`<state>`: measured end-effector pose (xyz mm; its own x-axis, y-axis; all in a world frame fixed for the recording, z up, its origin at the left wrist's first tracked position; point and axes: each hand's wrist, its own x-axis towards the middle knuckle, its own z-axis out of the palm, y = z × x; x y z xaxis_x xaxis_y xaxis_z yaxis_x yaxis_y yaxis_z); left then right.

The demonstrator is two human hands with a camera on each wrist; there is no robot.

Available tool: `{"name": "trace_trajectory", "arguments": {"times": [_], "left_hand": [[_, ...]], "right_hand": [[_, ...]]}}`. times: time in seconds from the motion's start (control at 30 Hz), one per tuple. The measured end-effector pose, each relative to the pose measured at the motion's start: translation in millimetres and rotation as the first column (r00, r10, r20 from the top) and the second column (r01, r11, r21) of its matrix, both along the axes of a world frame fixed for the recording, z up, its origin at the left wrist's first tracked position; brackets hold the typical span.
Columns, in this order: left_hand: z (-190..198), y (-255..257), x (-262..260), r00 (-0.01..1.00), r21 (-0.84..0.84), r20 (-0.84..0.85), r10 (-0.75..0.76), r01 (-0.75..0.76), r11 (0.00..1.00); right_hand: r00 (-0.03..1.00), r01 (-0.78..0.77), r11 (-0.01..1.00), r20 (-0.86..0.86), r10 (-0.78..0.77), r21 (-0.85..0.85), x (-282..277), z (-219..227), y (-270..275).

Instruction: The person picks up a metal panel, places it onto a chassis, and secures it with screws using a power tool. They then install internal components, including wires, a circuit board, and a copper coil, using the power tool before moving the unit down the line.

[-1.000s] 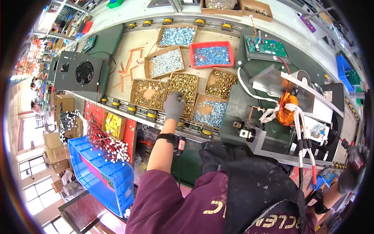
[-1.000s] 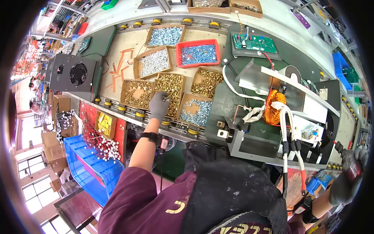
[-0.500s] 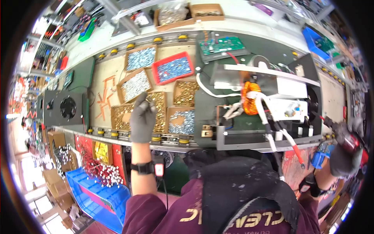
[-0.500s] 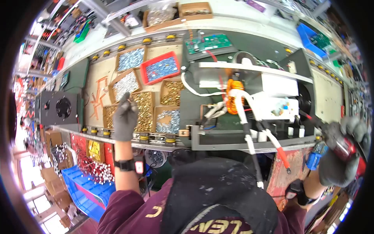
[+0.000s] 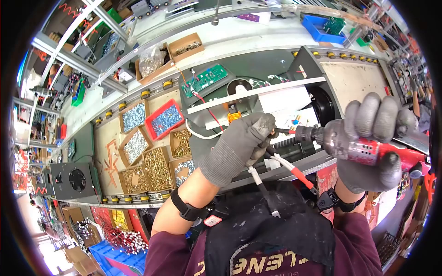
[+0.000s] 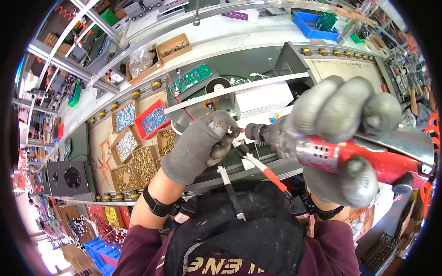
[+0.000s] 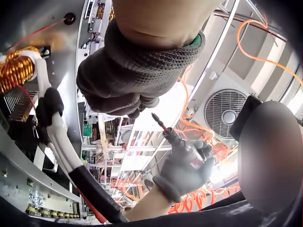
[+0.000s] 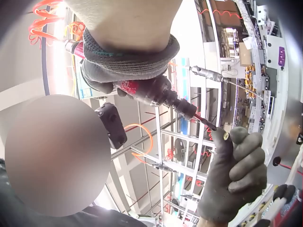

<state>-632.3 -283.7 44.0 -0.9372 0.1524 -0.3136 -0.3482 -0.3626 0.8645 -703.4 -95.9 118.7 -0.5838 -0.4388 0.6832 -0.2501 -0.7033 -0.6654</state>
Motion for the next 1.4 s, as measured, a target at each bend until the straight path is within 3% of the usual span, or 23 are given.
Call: {"name": "trace_trajectory", "arguments": {"times": [0.17, 0.23, 0.3, 0.37, 0.43, 0.5, 0.6, 0.67, 0.7, 0.77, 0.8, 0.93, 1.0, 1.03, 1.1, 1.2, 1.33, 1.4], "left_hand": [[-2.9, 9.6, -3.2, 0.999, 0.012, 0.044, -0.02, 0.019, 1.0], [-1.7, 12.1, -3.5, 0.998, -0.02, 0.066, -0.017, 0.018, 1.0], [-0.7, 15.1, -3.5, 0.996, -0.051, 0.088, -0.013, 0.018, 0.999], [0.0, 18.6, -3.7, 0.993, -0.084, 0.115, 0.013, -0.003, 0.997], [8.4, 21.1, -5.2, 0.989, -0.108, 0.146, 0.009, 0.007, 0.994], [12.3, 23.3, -6.5, 0.985, -0.133, 0.175, 0.006, 0.017, 0.991], [11.7, 29.0, -9.1, 0.982, -0.039, 0.188, 0.015, -0.008, 0.999], [7.5, 31.6, -10.0, 0.986, 0.231, 0.168, 0.021, -0.06, 0.971], [9.5, 32.8, -8.9, 0.986, 0.229, 0.166, 0.018, -0.056, 0.972], [15.6, 36.5, -5.9, 0.968, 0.478, 0.251, -0.002, -0.122, 0.87], [13.3, 37.6, -5.7, 0.975, 0.504, 0.222, 0.003, -0.117, 0.855], [21.6, 44.2, -8.3, 0.977, 0.389, 0.196, 0.088, -0.16, 0.907], [22.7, 46.5, -10.8, 0.969, 0.231, 0.202, 0.142, -0.188, 0.954], [23.6, 45.3, -11.2, 0.97, 0.23, 0.2, 0.14, -0.186, 0.955], [25.0, 41.0, -10.8, 0.984, 0.15, 0.178, 0.015, -0.042, 0.988], [24.9, 45.0, -14.9, 0.969, 0.081, 0.245, 0.019, -0.04, 0.996], [24.1, 44.8, -15.6, 0.983, 0.09, 0.182, -0.034, 0.017, 0.996], [18.3, 49.5, -15.2, 0.985, 0.323, 0.16, 0.061, -0.111, 0.94]], "right_hand": [[0.998, 0.054, 0.997, 0.019, -0.055, 0.061, 0.9, -6.3, 3.0], [0.993, 0.008, 0.998, -0.118, 0.0, 0.067, -3.8, -8.8, 2.7], [0.994, 0.01, 0.997, -0.109, -0.002, 0.08, -2.4, -6.0, 4.0], [0.975, 0.009, 0.991, -0.22, 0.02, 0.131, -4.2, -5.7, 6.7], [0.98, 0.036, 0.996, -0.2, -0.019, 0.084, -0.9, -6.1, 4.2], [0.946, 0.146, 0.988, -0.3, -0.126, 0.045, -0.8, -5.4, 3.8], [0.927, 0.216, 0.976, -0.321, -0.195, 0.03, 5.0, -9.9, 5.0], [0.905, 0.253, 0.965, -0.371, -0.209, 0.073, 5.0, -9.0, 11.2], [0.904, 0.256, 0.964, -0.372, -0.213, 0.071, 6.8, -10.1, 9.7], [0.91, 0.268, 0.959, -0.302, -0.284, -0.095, 9.3, -14.1, 4.5], [0.904, 0.198, 0.972, -0.361, -0.231, -0.126, 4.5, -14.5, 4.5], [0.906, 0.28, 0.951, -0.293, -0.306, -0.127, 10.5, -15.5, 9.3], [0.91, 0.226, 0.969, -0.334, -0.245, -0.095, 7.2, -11.9, 13.9], [0.909, 0.228, 0.969, -0.334, -0.248, -0.097, 7.7, -11.2, 15.1], [0.925, 0.245, 0.967, -0.283, -0.254, -0.066, 10.6, -11.0, 17.5], [0.929, 0.196, 0.979, -0.308, -0.205, -0.059, 6.0, -9.6, 22.4], [0.926, 0.178, 0.984, -0.336, -0.169, -0.006, 4.8, -7.1, 26.9], [0.925, 0.277, 0.96, -0.261, -0.276, -0.033, 9.4, -8.4, 24.6]]}}
